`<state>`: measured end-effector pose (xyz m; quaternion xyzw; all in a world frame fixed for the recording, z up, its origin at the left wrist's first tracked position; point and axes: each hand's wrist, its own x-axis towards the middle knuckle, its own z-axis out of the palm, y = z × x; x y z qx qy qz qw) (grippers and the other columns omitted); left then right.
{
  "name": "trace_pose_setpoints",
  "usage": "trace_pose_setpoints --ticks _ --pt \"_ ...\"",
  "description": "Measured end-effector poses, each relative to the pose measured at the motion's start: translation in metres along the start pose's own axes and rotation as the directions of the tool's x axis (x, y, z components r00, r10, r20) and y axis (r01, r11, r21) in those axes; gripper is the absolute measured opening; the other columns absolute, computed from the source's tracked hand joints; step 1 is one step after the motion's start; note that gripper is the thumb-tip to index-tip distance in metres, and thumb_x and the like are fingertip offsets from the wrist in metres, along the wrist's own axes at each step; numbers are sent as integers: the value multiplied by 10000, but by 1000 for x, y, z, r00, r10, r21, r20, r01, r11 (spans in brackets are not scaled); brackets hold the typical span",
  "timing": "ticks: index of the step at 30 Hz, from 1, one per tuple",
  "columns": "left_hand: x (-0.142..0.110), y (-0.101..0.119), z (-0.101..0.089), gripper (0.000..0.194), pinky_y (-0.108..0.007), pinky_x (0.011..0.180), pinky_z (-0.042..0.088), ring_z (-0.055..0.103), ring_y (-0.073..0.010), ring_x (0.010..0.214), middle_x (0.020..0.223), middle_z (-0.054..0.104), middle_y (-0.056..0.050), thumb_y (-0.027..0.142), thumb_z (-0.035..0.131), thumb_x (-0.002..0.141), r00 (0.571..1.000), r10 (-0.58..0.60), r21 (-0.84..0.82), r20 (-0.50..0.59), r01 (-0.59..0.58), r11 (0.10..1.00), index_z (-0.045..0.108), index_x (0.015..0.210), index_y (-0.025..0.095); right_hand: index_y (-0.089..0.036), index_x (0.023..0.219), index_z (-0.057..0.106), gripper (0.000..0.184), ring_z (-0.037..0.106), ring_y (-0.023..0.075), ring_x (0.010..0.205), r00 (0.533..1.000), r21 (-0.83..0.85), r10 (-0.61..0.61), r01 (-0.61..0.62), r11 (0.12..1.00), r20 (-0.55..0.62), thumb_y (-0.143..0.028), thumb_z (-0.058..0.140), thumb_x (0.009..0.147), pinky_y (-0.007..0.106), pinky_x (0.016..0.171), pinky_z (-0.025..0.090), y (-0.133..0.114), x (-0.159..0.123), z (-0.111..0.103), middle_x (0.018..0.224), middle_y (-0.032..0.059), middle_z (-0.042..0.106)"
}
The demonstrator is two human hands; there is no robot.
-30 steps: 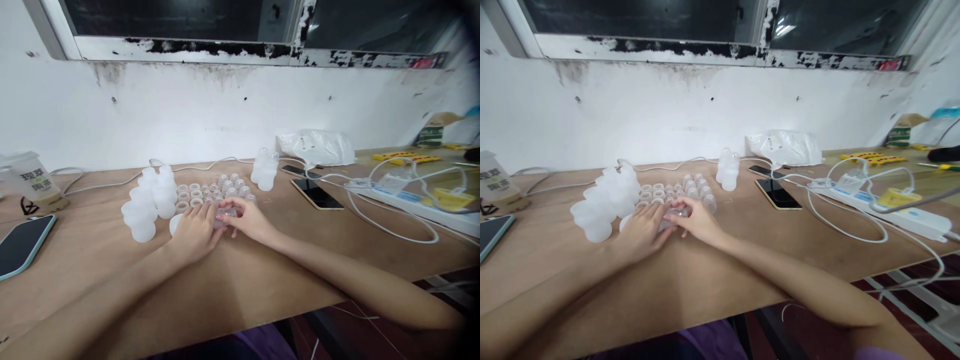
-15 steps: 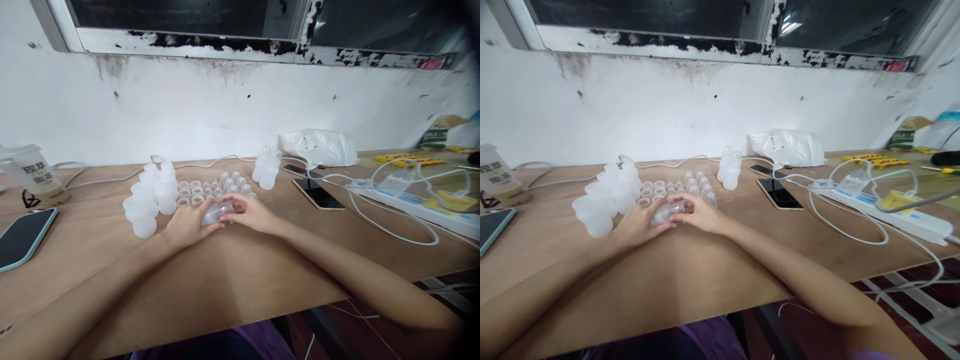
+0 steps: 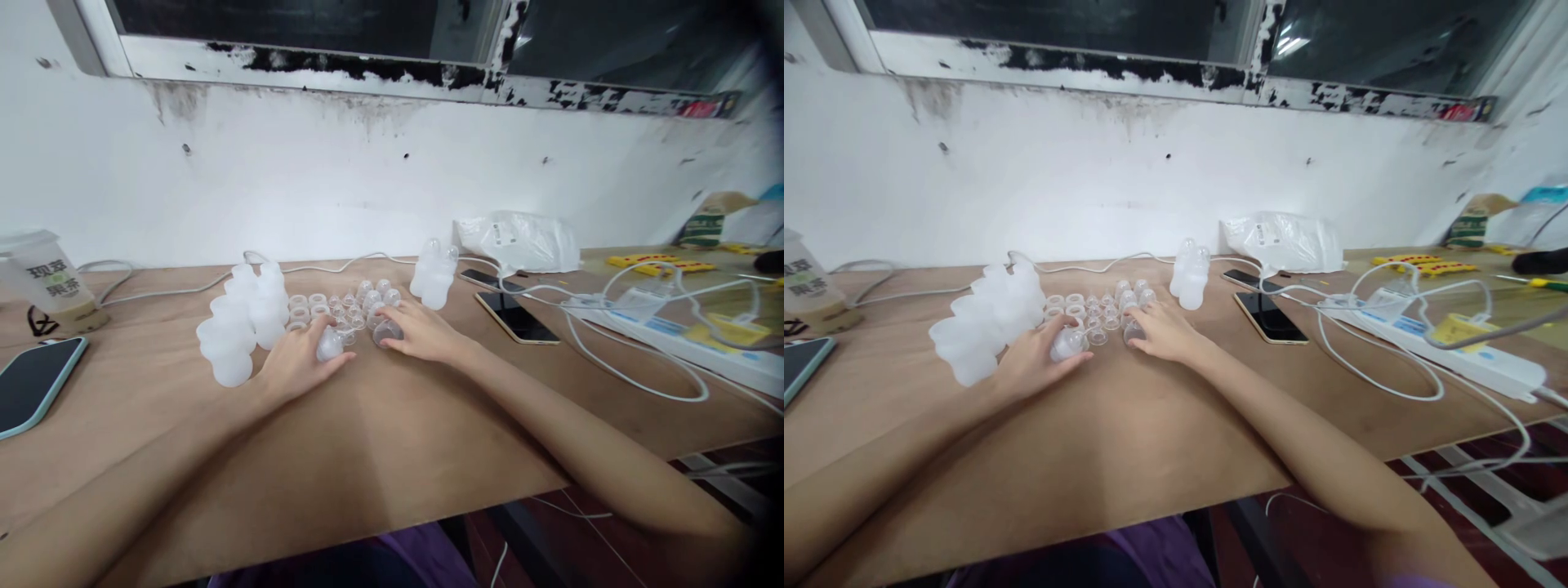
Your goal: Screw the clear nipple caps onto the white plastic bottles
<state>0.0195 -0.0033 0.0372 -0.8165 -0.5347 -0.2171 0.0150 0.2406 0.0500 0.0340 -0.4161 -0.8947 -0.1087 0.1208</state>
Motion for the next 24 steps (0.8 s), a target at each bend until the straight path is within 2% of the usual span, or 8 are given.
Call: trace_pose_setpoints --ticks 5,9,10,12,14,17,20,24 --pt "1 -3 2 461 -329 629 438 590 -236 764 889 607 -65 547 400 741 1000 -8 -20 -4 8 1000 406 1048 203 -149 1056 492 379 430 266 990 996 -22 -29 27 999 -89 -348 512 734 388 839 332 -2 1 -1 998 117 538" --pt "2 -1 4 450 -327 630 441 589 -237 788 918 603 -64 515 434 734 1000 16 -20 -8 -16 1000 385 1054 201 -171 1048 491 339 454 231 969 975 136 -26 57 989 -221 -363 463 771 375 854 327 -18 -2 -13 1004 97 534" --pt "1 1 5 440 -322 621 441 588 -238 795 919 602 -61 501 439 735 999 32 -13 0 -32 999 380 1054 203 -176 1047 487 342 481 215 922 976 212 -24 71 975 -216 -381 455 776 364 830 346 -25 -3 -15 967 84 553" --pt "0 5 7 403 -308 587 440 591 -237 785 902 604 -52 469 431 746 997 70 13 37 -70 997 377 1047 207 -182 1048 480 367 529 183 777 991 374 -6 54 926 -131 -429 438 781 337 734 393 -41 -5 -15 850 56 590" --pt "-1 9 9 353 -287 552 432 597 -226 756 894 604 -48 418 427 756 992 105 53 72 -109 993 376 1035 207 -182 1062 471 406 543 163 664 999 509 50 -40 860 -5 -472 413 784 312 638 412 -55 -6 -9 759 41 602" --pt "-1 13 11 319 -272 530 424 597 -220 754 946 591 -58 343 445 745 984 157 103 78 -165 981 369 1018 196 -172 1068 476 460 561 164 697 984 647 148 -174 743 94 -504 450 751 303 633 429 -65 -5 2 843 70 607" --pt "1 12 10 307 -276 510 418 597 -232 742 921 592 -74 343 446 742 973 197 120 117 -211 970 368 988 176 -169 1044 485 436 563 160 762 979 721 160 -204 662 129 -487 471 746 303 679 436 -63 -2 7 940 83 587" --pt "2 9 8 371 -290 476 402 598 -255 656 770 603 -81 400 431 742 974 139 139 178 -165 976 348 999 146 -190 992 463 359 548 130 711 993 774 59 -119 622 106 -439 510 738 277 650 438 -57 -2 4 859 28 578"
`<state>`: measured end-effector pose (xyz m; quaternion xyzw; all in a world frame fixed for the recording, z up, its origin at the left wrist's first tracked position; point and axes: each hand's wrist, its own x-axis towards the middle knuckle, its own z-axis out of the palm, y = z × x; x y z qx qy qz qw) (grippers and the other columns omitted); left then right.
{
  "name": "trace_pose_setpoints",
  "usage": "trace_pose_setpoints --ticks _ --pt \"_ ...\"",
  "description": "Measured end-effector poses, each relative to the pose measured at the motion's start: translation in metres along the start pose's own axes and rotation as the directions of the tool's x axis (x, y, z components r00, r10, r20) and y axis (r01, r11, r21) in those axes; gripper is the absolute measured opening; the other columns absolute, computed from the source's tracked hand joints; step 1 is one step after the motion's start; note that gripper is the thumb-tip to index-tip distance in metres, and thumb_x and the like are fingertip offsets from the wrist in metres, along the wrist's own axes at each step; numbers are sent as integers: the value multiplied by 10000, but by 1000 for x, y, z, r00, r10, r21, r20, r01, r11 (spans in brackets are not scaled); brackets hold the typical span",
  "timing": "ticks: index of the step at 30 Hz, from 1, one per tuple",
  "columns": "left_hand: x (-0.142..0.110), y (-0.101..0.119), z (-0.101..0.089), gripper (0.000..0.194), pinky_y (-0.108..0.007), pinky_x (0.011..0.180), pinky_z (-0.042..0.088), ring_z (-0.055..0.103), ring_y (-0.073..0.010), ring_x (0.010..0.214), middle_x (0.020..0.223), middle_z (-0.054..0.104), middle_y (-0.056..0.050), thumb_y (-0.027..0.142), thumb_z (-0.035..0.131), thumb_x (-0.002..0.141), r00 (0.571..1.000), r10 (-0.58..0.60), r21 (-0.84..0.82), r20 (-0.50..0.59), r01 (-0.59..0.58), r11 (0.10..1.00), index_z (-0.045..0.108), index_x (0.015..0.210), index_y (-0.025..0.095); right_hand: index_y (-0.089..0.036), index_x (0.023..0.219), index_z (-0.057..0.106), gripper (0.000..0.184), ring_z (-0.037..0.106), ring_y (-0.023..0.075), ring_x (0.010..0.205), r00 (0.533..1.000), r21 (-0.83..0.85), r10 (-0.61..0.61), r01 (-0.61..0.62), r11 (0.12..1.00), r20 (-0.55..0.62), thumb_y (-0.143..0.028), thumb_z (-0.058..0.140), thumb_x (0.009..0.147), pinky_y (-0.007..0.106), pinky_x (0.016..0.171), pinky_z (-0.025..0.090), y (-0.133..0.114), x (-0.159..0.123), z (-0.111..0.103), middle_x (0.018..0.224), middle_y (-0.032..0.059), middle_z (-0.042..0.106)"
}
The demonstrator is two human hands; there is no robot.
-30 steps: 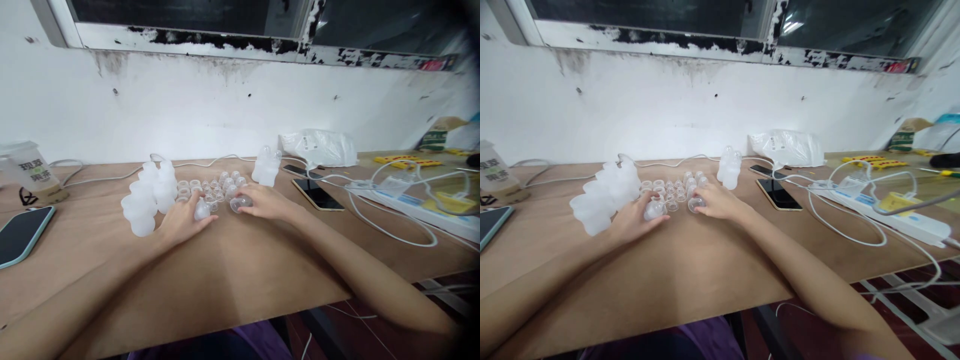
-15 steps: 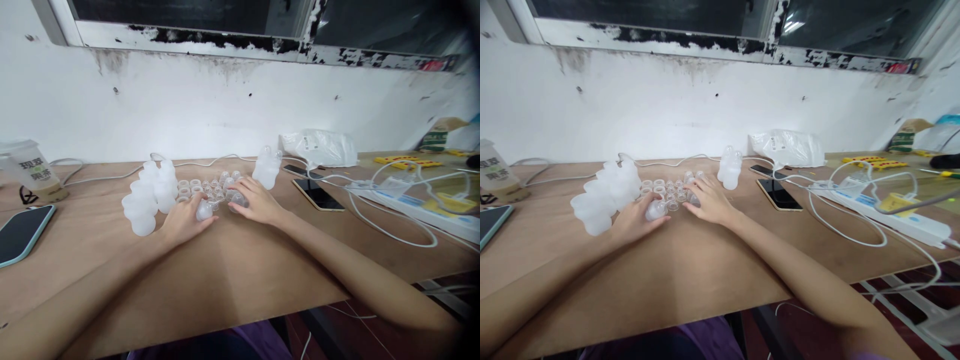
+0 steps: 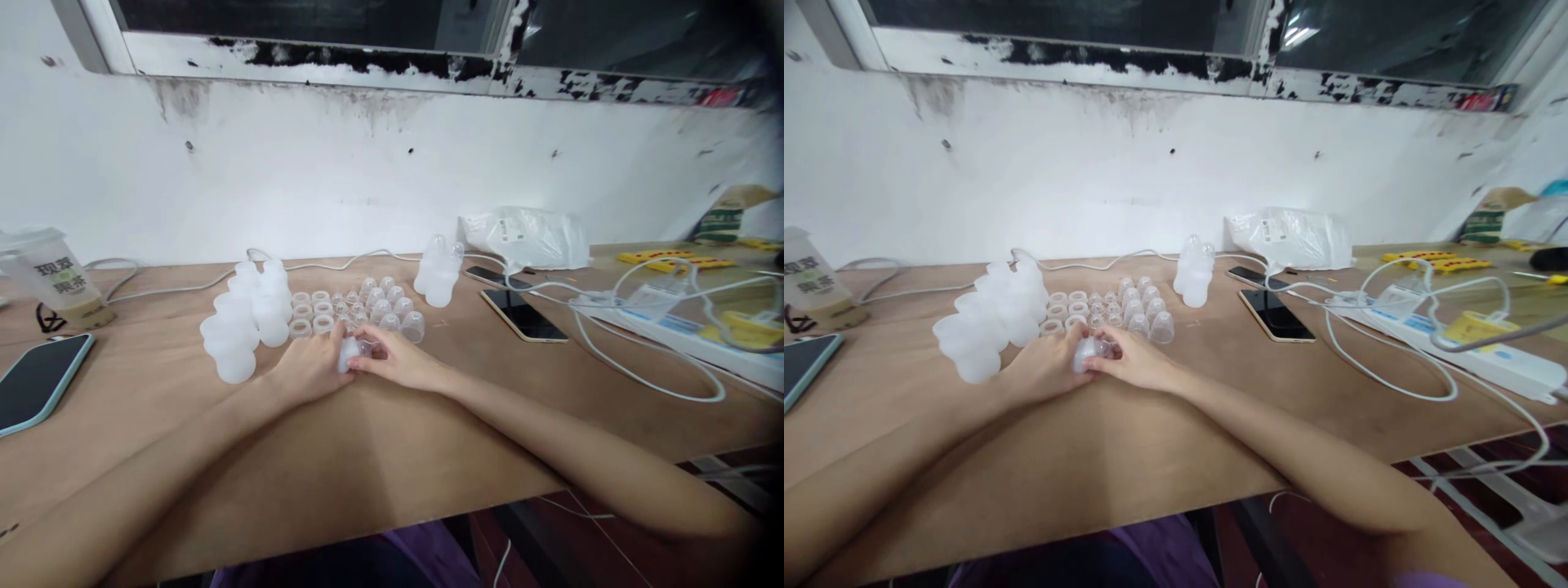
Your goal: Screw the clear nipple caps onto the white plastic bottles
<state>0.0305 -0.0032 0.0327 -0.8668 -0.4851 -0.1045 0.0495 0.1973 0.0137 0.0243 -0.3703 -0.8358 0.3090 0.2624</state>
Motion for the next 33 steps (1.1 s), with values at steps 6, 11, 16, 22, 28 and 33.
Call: trace_pose_setpoints --ticks 6,11,16,22,28,33 --pt "1 -6 -2 428 -304 508 403 594 -250 643 744 599 -84 418 423 738 998 63 -153 13 -60 986 314 1031 127 -192 994 440 307 520 129 718 989 -60 -143 144 988 25 -375 506 757 250 591 433 -3 -4 -3 876 29 545" --pt "3 -12 -5 522 -284 565 420 591 -220 714 819 599 -61 448 541 657 996 93 -329 -2 -88 940 316 1036 170 -194 1059 422 327 477 165 970 920 -155 -387 392 907 60 -289 516 760 309 799 410 -2 -3 -12 1065 72 499" --pt "2 -9 -3 567 -305 540 412 592 -258 703 794 601 -77 427 540 659 999 33 -227 17 -28 974 291 1090 156 -172 867 472 238 532 107 635 991 -126 -133 133 983 12 -377 353 842 250 609 430 -1 -3 -17 714 14 568" --pt "-1 -8 -2 551 -309 553 411 584 -259 723 788 590 -74 414 514 679 1000 12 -223 19 -7 975 281 1107 156 -165 897 479 178 555 97 662 974 -159 -209 221 962 88 -308 392 839 237 633 449 -3 -4 -23 752 20 589" --pt "0 -9 -22 448 -291 617 418 551 -190 732 834 546 -29 382 571 622 993 62 -500 101 -3 866 370 975 194 -172 954 507 188 535 117 904 721 -523 -689 614 591 68 -110 389 821 262 744 467 6 -5 -31 985 68 562" --pt "-3 -12 -43 397 -271 557 435 561 -141 599 753 539 10 365 533 663 787 273 -754 554 334 566 389 998 209 -174 977 493 208 557 115 900 455 -640 -890 691 336 24 -98 461 787 239 715 496 17 -5 -25 974 54 591"
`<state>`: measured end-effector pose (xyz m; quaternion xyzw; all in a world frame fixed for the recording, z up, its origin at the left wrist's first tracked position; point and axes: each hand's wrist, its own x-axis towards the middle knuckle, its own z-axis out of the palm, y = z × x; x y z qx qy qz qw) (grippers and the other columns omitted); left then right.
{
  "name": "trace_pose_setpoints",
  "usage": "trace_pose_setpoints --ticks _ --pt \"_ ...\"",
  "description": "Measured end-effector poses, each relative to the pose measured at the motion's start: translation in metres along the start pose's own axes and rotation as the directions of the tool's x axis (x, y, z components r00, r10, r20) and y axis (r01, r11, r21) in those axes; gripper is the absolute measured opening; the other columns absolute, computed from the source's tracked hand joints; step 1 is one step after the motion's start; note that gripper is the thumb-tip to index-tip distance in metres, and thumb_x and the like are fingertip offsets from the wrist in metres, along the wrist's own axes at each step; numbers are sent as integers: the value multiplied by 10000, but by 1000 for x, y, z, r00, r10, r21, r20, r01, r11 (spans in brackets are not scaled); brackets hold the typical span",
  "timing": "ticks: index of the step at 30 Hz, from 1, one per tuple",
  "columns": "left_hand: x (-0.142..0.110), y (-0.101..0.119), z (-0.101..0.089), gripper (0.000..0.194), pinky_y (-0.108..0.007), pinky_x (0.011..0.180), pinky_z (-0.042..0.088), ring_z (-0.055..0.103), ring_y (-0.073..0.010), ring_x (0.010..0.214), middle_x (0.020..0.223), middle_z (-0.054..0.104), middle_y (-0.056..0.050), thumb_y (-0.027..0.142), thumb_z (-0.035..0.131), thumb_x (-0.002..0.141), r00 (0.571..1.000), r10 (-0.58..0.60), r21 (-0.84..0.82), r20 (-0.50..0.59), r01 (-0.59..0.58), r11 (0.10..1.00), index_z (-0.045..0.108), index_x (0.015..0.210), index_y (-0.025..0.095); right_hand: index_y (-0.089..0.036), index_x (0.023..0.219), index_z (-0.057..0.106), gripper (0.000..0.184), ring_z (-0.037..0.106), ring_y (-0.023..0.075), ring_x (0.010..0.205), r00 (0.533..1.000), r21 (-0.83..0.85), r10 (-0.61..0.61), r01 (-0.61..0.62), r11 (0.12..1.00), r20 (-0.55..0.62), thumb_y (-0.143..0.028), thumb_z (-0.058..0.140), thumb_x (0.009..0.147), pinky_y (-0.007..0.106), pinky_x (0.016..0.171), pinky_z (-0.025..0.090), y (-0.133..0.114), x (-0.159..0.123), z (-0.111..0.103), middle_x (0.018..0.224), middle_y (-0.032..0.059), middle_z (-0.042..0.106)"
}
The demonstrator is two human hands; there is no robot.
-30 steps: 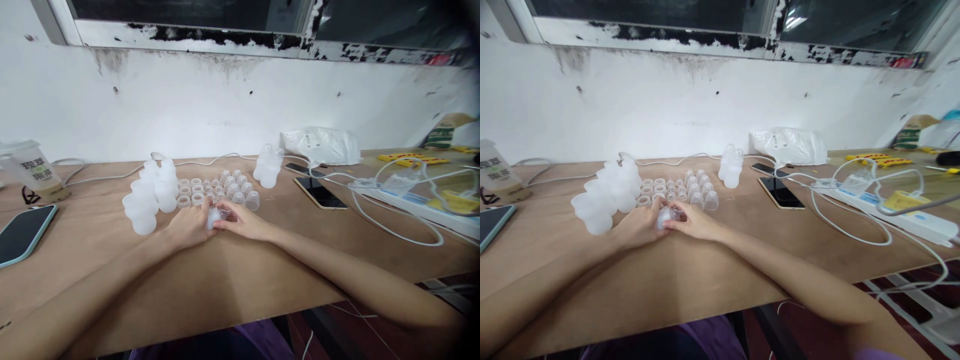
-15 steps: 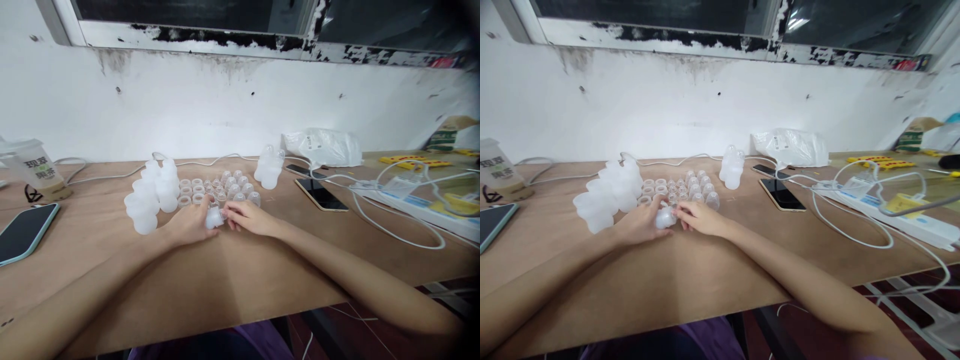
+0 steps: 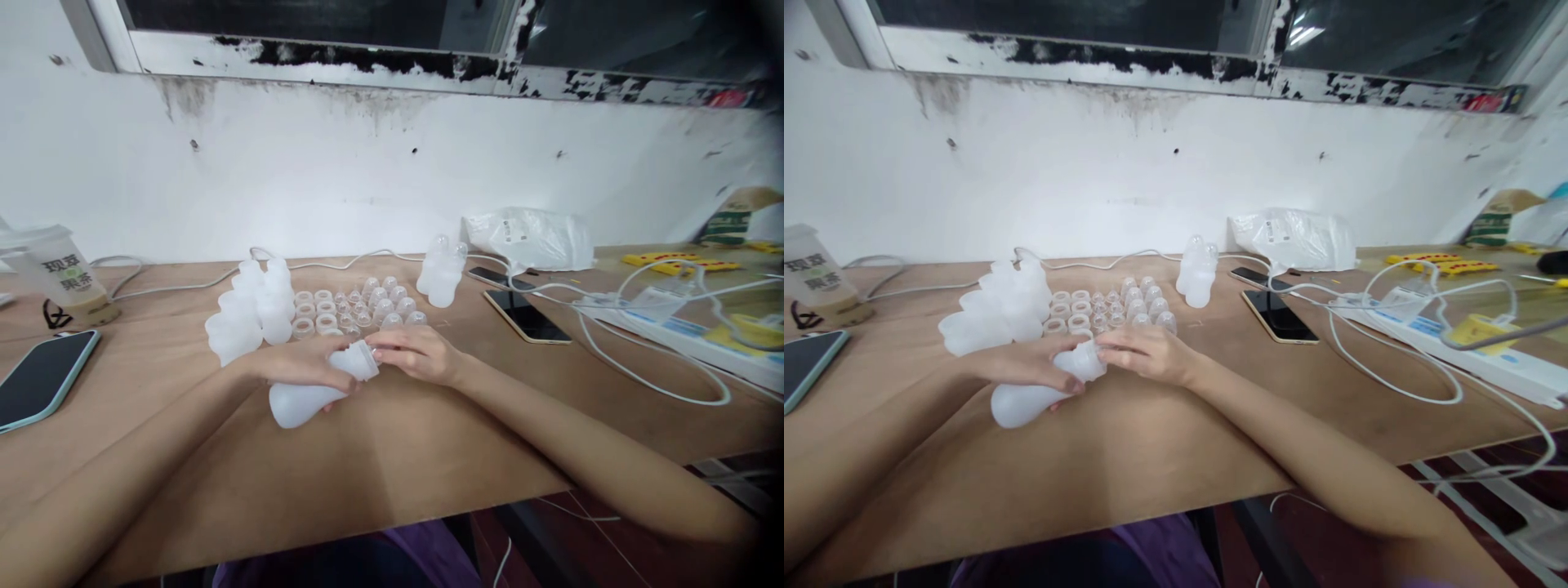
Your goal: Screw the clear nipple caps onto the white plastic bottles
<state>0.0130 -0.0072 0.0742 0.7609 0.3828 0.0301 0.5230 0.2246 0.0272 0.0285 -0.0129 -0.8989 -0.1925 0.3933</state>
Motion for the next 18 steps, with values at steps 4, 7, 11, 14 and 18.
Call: trace_pose_setpoints --ticks 4,7,11,14,18 --pt "-6 2 -8 324 -266 585 438 562 -139 641 772 540 3 379 540 659 965 -73 -73 252 94 993 458 909 191 -192 981 476 231 564 117 898 997 -47 17 -21 999 -75 -103 496 768 231 715 498 1 -2 -1 968 50 598" --pt "-11 7 -14 326 -261 671 417 535 -156 774 837 548 -8 450 525 664 995 -29 218 92 8 976 511 843 178 -173 991 464 232 575 116 847 991 -56 130 -132 990 -36 -131 506 767 225 683 494 3 -2 -3 908 60 611" --pt "-23 11 -22 425 -260 667 391 513 -166 784 861 557 -13 531 472 672 944 79 540 -319 113 834 512 917 186 -138 984 477 200 582 121 775 954 -40 187 -183 982 232 -209 464 798 224 622 477 2 -1 0 858 58 616" --pt "-29 6 -27 468 -274 666 388 512 -193 820 923 554 -33 518 511 633 880 80 645 -469 279 711 501 975 199 -127 962 481 193 579 118 749 925 -20 203 -208 978 322 -237 432 812 217 590 457 -2 -1 5 855 57 612" --pt "-33 2 -32 403 -273 663 393 512 -201 843 954 549 -35 411 511 645 880 53 718 -472 349 603 495 998 217 -128 972 475 213 571 118 751 906 -1 210 -225 974 367 -262 416 817 218 586 440 -8 -1 9 884 59 605"
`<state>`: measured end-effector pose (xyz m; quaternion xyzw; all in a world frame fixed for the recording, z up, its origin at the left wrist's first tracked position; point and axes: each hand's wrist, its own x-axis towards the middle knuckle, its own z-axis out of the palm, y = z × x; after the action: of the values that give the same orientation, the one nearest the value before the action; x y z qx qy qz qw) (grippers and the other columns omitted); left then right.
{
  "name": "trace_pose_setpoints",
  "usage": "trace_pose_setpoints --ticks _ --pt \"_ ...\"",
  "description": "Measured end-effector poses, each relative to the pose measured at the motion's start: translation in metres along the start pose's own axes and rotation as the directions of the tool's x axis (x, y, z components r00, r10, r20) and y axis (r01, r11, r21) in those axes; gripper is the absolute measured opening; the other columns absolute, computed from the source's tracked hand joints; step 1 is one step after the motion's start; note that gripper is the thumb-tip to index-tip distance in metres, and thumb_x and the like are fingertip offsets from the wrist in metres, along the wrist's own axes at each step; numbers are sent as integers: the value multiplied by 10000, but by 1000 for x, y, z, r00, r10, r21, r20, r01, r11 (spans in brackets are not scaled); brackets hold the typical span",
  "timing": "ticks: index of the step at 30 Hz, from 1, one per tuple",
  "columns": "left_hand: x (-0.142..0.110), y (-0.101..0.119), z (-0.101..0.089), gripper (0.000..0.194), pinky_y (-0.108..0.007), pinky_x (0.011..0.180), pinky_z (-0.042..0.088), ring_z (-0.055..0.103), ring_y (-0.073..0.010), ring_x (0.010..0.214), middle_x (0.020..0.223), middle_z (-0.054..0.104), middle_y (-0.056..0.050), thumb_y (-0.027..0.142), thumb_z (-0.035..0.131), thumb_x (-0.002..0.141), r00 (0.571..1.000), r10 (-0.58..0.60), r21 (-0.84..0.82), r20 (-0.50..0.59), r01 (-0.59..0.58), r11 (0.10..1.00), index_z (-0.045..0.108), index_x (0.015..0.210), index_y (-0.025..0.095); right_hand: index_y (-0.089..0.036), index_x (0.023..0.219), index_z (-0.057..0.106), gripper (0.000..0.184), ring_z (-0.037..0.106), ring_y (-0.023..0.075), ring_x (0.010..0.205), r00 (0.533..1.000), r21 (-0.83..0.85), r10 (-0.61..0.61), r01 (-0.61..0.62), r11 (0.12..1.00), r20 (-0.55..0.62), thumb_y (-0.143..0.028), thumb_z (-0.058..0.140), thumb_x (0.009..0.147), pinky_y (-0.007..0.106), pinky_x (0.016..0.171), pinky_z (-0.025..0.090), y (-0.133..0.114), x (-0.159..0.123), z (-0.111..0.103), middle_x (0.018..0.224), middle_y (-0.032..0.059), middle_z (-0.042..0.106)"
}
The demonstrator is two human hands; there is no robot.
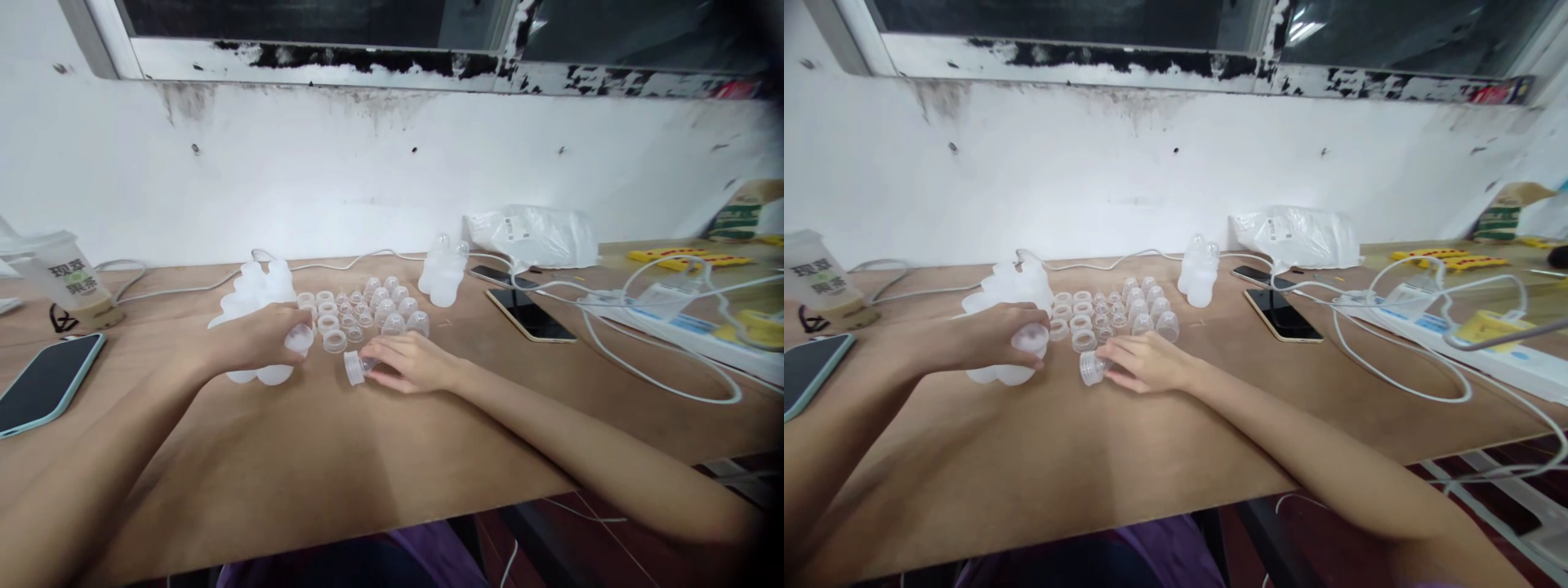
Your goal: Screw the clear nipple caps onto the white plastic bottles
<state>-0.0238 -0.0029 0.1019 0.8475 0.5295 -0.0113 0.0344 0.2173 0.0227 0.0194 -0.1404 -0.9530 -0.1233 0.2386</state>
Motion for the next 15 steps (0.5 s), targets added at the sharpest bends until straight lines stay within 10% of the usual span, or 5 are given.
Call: trace_pose_setpoints --ticks 15 --pt "-5 -20 -21 422 -284 736 386 482 -195 928 1109 471 -17 238 518 651 995 -15 136 102 1 991 451 1067 269 -128 1008 469 275 564 119 735 984 78 86 -99 992 157 -315 371 832 229 608 414 -2 -1 2 942 72 592"
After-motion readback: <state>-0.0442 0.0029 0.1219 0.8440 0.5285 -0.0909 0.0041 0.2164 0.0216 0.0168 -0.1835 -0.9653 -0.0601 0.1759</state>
